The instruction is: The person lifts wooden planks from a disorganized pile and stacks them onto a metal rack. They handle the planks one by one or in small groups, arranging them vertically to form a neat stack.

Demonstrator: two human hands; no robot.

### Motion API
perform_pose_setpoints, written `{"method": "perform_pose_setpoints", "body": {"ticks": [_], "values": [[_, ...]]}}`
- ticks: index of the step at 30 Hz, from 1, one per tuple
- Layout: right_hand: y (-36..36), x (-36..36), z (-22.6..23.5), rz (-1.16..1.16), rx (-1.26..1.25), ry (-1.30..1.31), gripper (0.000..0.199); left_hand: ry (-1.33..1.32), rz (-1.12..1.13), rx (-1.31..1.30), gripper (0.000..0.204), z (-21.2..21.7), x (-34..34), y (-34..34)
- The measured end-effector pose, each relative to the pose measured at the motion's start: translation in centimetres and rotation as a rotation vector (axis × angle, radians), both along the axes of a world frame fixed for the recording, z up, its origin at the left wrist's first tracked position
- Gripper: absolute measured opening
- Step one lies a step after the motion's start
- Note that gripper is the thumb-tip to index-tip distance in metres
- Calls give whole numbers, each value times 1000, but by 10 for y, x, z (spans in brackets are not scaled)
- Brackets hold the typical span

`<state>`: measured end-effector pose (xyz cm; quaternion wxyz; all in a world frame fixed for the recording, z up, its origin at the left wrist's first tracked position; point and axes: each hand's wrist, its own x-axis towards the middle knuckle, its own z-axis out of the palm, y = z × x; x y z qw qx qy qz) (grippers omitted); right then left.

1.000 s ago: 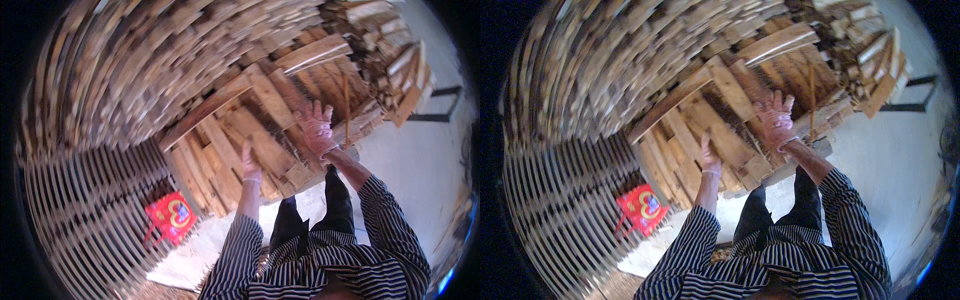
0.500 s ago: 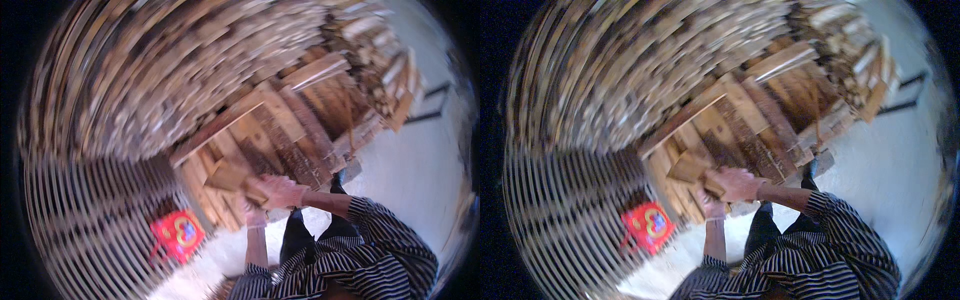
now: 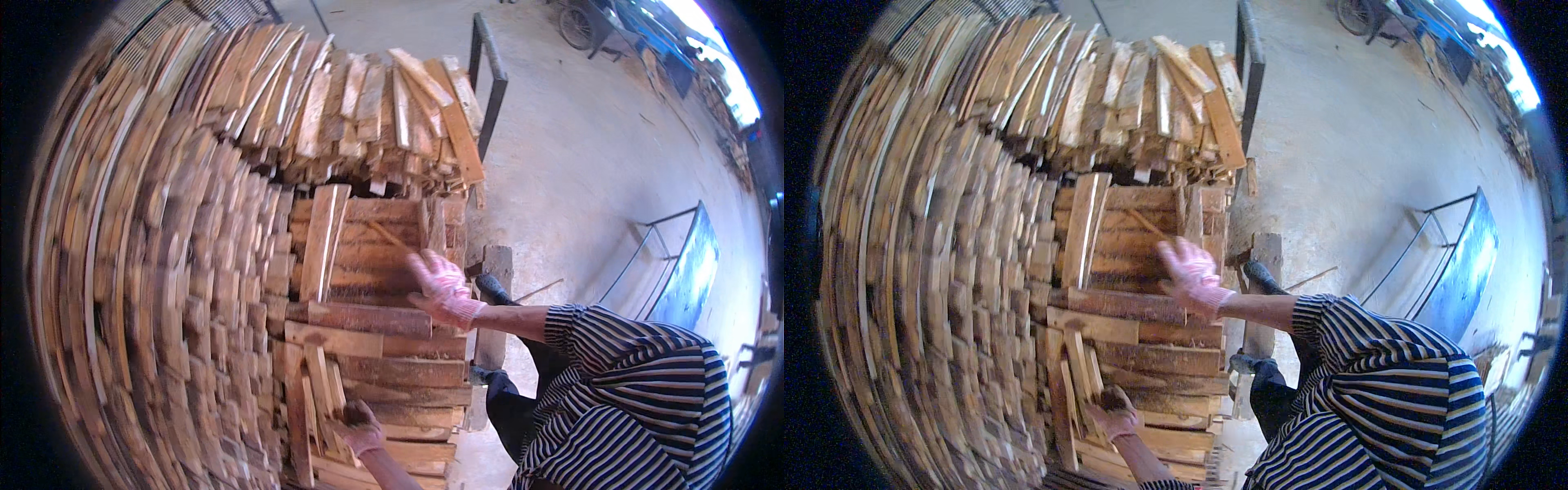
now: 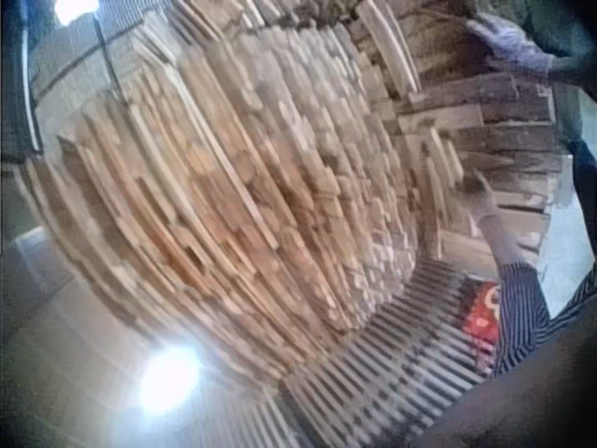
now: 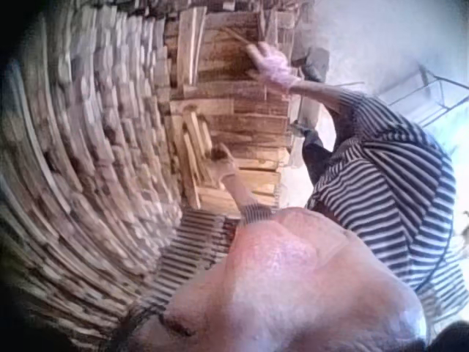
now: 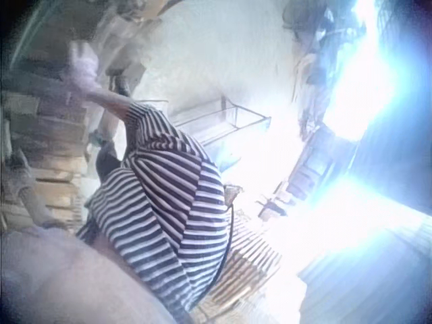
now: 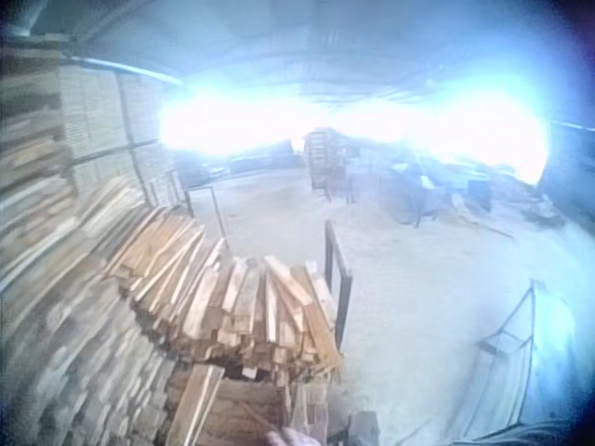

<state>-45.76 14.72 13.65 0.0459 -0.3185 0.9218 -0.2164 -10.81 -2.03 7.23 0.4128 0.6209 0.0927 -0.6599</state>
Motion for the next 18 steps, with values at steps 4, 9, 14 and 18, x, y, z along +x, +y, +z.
{"method": "perform_pose_setpoints", "body": {"ticks": [4,9,14,18], "values": [[59,-19,-40,2,322,-528,100,-406,-509,-93,69,14,-60,32],[69,-33,-91,51,220,-620,75,168,-801,-321,52,22,-223,44],[189,-112,-119,14,-379,-811,45,141,-983,-427,47,30,-381,45],[333,-199,-115,-79,922,-729,28,120,-1218,-494,46,25,-483,55]]}}
